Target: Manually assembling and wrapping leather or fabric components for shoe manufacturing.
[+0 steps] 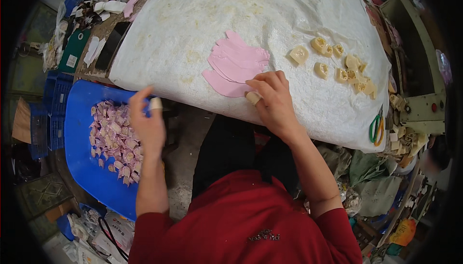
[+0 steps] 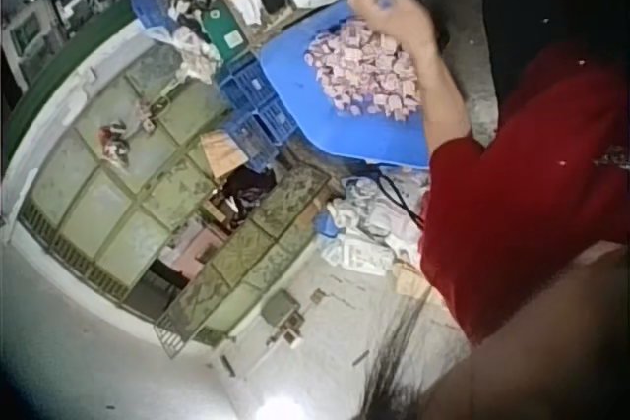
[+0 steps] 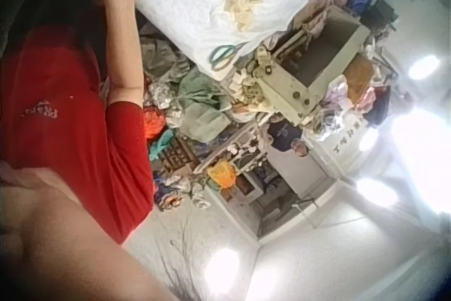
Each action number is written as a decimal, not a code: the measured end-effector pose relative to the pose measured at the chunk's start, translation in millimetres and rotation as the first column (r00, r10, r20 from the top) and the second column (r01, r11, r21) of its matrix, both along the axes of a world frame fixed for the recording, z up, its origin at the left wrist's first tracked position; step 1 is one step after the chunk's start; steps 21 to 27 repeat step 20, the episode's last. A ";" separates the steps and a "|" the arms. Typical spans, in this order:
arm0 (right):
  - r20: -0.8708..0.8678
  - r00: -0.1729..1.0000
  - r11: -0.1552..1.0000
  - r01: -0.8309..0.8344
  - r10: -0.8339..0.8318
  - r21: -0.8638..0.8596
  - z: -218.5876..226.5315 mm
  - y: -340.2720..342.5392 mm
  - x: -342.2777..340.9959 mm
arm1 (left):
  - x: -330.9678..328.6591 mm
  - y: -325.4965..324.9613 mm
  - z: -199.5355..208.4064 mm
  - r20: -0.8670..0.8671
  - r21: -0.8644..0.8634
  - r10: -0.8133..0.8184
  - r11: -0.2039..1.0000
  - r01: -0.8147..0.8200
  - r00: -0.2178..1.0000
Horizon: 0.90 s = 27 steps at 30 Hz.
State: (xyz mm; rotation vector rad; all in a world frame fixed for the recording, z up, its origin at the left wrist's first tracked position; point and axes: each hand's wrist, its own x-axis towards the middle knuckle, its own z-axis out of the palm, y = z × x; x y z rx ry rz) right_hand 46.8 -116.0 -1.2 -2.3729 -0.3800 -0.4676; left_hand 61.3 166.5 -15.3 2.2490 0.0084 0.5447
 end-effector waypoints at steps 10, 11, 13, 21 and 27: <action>0.023 1.000 0.971 0.022 -0.017 -0.237 -14.9 15.9 7.6 | 37.8 -101.8 11.1 -0.007 0.326 -0.601 0.754 0.570 0.799; 0.023 0.999 0.970 0.031 -0.026 -0.241 -14.8 12.1 5.4 | 35.1 -101.2 11.7 -0.067 0.289 -0.584 0.765 0.576 0.809; 0.030 0.999 1.000 0.021 -0.020 -0.018 -13.8 0.7 -3.8 | 34.8 -100.5 12.1 -0.127 0.249 -0.575 0.770 0.587 0.808; 0.017 0.965 0.900 0.237 -0.261 0.365 13.4 -46.0 -36.4 | 18.5 -114.9 35.3 -0.044 0.212 -0.689 0.701 0.681 0.723; 0.017 0.965 0.900 0.237 -0.261 0.365 13.4 -46.0 -36.4 | 18.5 -114.9 35.3 -0.044 0.212 -0.689 0.701 0.681 0.723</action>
